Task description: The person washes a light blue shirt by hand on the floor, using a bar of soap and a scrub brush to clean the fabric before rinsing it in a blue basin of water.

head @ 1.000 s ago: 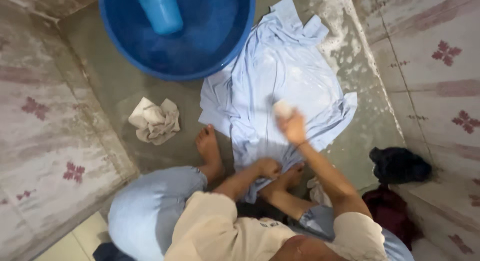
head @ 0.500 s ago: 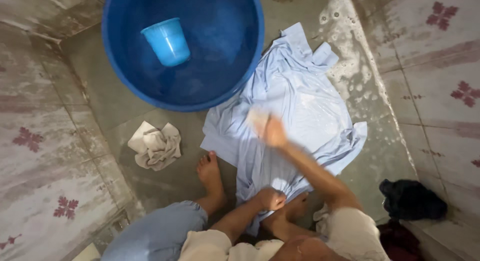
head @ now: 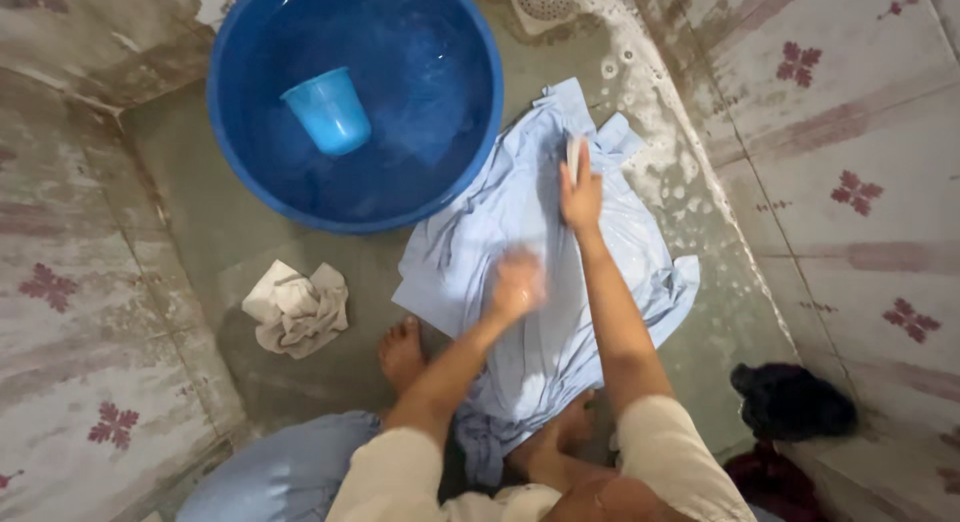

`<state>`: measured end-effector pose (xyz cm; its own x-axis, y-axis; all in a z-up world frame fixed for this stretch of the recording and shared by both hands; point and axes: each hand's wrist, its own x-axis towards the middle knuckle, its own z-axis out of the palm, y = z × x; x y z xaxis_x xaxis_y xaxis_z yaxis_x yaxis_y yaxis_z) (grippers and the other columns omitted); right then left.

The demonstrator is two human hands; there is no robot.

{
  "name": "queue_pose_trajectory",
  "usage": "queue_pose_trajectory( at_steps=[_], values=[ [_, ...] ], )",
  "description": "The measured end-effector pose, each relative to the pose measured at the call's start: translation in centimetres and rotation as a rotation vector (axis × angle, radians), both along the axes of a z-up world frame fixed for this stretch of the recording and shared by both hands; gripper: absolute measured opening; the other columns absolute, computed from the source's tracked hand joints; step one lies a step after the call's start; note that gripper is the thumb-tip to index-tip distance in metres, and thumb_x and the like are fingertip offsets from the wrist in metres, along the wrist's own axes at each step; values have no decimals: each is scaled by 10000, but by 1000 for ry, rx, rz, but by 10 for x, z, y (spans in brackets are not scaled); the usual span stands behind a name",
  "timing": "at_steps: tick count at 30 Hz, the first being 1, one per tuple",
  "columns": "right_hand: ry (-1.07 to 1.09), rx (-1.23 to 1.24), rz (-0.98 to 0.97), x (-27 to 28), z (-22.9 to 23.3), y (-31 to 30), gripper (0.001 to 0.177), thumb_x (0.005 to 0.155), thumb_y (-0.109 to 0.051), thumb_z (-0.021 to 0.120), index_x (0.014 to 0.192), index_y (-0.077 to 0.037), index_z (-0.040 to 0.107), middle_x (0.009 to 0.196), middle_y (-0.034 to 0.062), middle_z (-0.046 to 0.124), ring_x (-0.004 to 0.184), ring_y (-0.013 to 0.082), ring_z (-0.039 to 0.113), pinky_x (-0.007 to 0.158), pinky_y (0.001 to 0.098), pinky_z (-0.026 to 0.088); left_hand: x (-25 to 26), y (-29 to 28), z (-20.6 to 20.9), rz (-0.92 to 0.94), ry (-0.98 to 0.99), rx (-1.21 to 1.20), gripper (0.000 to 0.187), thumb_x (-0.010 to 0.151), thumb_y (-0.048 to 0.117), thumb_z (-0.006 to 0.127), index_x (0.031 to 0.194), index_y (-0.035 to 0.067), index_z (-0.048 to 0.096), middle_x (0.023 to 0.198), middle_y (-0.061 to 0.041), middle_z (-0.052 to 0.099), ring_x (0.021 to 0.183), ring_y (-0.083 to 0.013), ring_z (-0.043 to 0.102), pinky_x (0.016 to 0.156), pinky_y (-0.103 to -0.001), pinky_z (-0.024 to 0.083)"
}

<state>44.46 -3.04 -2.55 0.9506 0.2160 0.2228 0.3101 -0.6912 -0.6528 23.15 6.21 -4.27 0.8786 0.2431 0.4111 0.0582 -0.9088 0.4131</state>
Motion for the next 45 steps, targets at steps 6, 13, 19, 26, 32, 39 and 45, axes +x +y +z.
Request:
queue_pose_trajectory(
  at_steps=[6, 13, 19, 26, 32, 39, 45],
  values=[
    [-25, -354, -273, -150, 34, -115, 720, 958, -445, 610, 1590, -175, 393, 1043, 335, 608, 848, 463, 607, 759, 536, 497, 61, 81, -6, -156, 365, 99, 389, 854, 379, 681, 1139, 113, 672, 1145, -110, 687, 1036, -303, 654, 824, -460, 540],
    [178, -468, -5, -159, 26, -113, 243, 1019, -397, 567, 1114, -181, 625, 1036, 149, 678, 865, 359, 624, 790, 485, 484, -78, -6, -10, -889, 389, 145, 102, 729, 178, 635, 672, 130, 705, 710, -114, 721, 655, -307, 712, 572, -476, 556],
    [554, -321, 727, -189, 2, -83, 347, 962, -434, 666, 1236, -222, 697, 953, 229, 701, 814, 379, 659, 729, 518, 491, -159, -21, -7, -1173, 452, 105, 148, 796, 223, 624, 722, 116, 696, 723, -106, 722, 624, -288, 707, 541, -478, 546],
    [-94, -451, 194, -62, 19, -62, 623, 957, -365, 667, 1445, -11, 510, 982, 276, 599, 832, 429, 572, 743, 538, 465, -168, -32, -16, -1105, 548, -188, 278, 850, 347, 628, 701, 120, 685, 682, -122, 710, 565, -332, 679, 546, -505, 541],
    [-6, -366, 780, -194, -17, -70, 512, 1022, -404, 658, 1301, 17, 575, 973, 236, 630, 865, 400, 604, 763, 519, 485, -188, -30, -18, -973, 514, -303, 270, 830, 350, 655, 686, 123, 664, 685, -116, 696, 567, -326, 670, 554, -493, 545],
    [274, -372, 19, -42, -14, -80, 466, 1076, -385, 592, 1237, 48, 651, 884, 254, 690, 775, 374, 669, 713, 503, 525, -185, -35, -16, -911, 531, -335, 250, 850, 316, 645, 696, 119, 665, 696, -104, 696, 576, -322, 668, 548, -482, 539],
    [44, -411, 707, -184, -32, -97, 536, 897, -335, 633, 1356, -59, 606, 1164, 221, 695, 1050, 374, 662, 957, 506, 527, -190, -39, -19, -924, 423, -266, 259, 876, 306, 617, 723, 104, 669, 744, -123, 708, 598, -299, 680, 562, -463, 552]
  ],
)
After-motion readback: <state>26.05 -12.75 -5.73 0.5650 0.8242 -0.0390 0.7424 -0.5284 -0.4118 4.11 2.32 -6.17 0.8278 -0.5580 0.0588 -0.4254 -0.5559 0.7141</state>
